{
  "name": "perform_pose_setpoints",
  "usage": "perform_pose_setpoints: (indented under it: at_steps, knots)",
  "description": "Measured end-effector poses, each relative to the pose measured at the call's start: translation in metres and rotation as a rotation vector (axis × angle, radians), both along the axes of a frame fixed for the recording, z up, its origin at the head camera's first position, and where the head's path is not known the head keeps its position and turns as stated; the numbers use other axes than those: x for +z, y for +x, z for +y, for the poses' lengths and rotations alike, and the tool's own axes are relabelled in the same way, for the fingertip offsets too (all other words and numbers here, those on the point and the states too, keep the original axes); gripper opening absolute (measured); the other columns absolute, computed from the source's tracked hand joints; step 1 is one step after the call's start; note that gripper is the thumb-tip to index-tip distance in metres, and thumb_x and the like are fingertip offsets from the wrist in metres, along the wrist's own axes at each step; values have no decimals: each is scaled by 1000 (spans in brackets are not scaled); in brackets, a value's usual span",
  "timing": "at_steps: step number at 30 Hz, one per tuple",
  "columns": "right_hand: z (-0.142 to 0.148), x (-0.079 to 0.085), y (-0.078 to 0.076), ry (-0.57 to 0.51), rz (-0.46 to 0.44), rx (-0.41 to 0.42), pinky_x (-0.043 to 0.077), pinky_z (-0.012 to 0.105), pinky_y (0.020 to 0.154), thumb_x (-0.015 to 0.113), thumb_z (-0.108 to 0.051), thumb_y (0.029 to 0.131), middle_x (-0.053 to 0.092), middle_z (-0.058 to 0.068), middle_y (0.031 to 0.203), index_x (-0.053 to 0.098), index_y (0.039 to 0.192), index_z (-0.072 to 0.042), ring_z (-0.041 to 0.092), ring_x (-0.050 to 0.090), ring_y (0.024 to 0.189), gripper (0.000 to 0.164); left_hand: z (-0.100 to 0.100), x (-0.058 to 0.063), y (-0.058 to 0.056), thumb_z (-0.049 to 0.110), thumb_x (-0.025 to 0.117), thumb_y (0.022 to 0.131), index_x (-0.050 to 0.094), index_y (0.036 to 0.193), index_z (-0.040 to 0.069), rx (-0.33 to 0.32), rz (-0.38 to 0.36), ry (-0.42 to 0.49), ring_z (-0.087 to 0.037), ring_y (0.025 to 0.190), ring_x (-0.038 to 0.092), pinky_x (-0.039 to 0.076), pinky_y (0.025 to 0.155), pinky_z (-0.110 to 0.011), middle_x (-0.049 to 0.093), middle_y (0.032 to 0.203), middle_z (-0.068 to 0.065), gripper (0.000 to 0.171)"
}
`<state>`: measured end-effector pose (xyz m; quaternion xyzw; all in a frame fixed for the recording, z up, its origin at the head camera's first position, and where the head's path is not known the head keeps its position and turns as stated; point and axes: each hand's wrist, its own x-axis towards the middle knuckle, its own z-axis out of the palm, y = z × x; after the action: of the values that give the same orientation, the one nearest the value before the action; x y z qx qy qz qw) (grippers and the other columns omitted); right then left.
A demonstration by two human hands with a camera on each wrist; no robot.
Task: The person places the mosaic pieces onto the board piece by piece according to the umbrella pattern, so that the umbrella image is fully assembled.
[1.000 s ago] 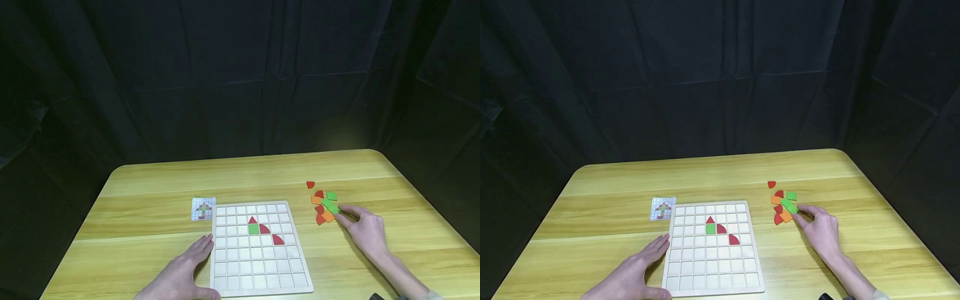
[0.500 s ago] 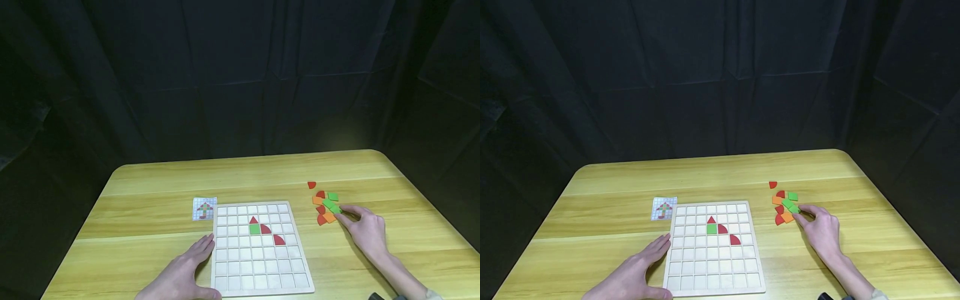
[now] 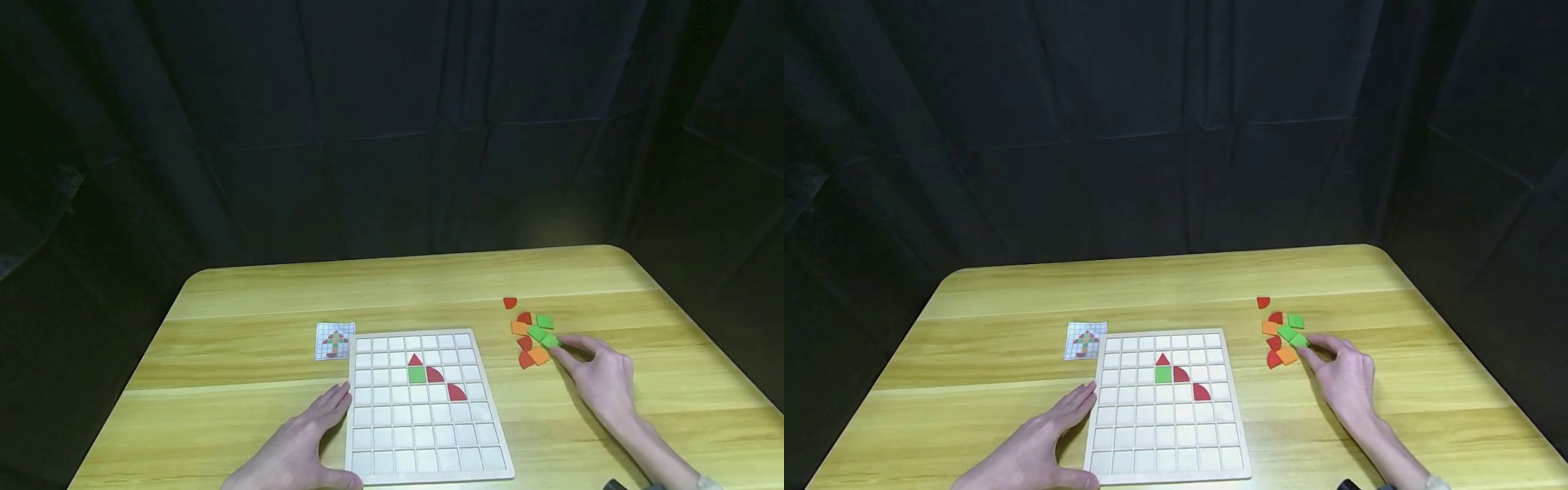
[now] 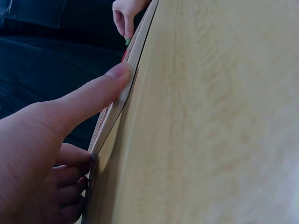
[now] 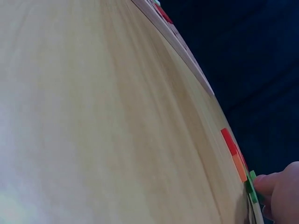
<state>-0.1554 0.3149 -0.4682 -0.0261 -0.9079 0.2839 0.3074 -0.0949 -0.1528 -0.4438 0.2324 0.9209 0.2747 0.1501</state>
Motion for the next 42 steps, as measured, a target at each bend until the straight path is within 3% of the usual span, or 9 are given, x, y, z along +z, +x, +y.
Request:
perform_pose_setpoints:
  at_steps: [2, 5, 8, 17, 23, 30, 36, 42]
  knots:
    - [-2, 1, 1, -14, 9, 3, 34, -1, 79, 89, -15, 74, 78, 9, 93, 80, 95, -9, 3, 70, 90, 23, 0, 0, 0, 77, 74, 65, 33, 156, 9, -2, 6, -3, -30, 150, 27, 38, 111, -56, 25, 166, -2, 121]
    - [-9, 3, 4, -25, 45, 46, 33, -4, 80, 90, -13, 71, 78, 8, 91, 80, 93, -10, -24, 52, 90, 24, 0, 0, 0, 77, 74, 65, 33, 156, 9, -4, 14, -8, -30, 150, 28, 38, 111, -55, 25, 166, -2, 121]
    - [-19, 5, 7, -31, 87, 104, 34, -5, 81, 91, -8, 68, 78, 9, 90, 80, 91, -8, -32, 44, 91, 25, 0, 0, 0, 77, 74, 65, 33, 156, 9, -5, 14, -16, -30, 150, 27, 38, 111, -55, 25, 166, -2, 121]
    - [-58, 4, 20, -54, 14, 246, 37, -2, 87, 91, -11, 69, 78, -3, 94, 80, 97, -17, -8, 64, 94, 31, 0, 0, 0, 77, 75, 65, 33, 156, 9, -4, 10, -19, -30, 151, 27, 37, 112, -55, 25, 166, -2, 121]
    - [-81, 2, 24, -54, 78, 406, 43, 2, 87, 90, -3, 66, 77, -5, 92, 79, 96, -16, 7, 72, 88, 34, -1, 0, -1, 77, 74, 65, 32, 157, 9, -3, 1, -9, -30, 151, 26, 36, 113, -55, 24, 166, -2, 122]
    - [-103, -3, 28, -162, 39, 527, 50, 8, 81, 89, -6, 70, 76, -5, 94, 79, 97, -17, 7, 71, 89, 31, -1, 0, -1, 78, 73, 65, 32, 157, 9, -5, 2, -10, -30, 151, 26, 36, 113, -56, 24, 166, -2, 122]
    - [-117, -7, 29, -186, 40, 643, 54, 15, 65, 87, 1, 71, 75, -1, 96, 78, 97, -12, 9, 70, 80, 30, 0, 0, 0, 78, 74, 65, 32, 156, 8, -8, 18, -10, -30, 151, 26, 36, 113, -55, 25, 166, -2, 122]
    - [-126, -8, 27, -151, 75, 690, 57, 16, 70, 87, 0, 71, 75, 0, 97, 78, 97, -11, 13, 71, 85, 30, 1, 0, 0, 77, 75, 65, 32, 157, 9, -6, 17, -9, -29, 151, 26, 37, 113, -55, 25, 166, -2, 121]
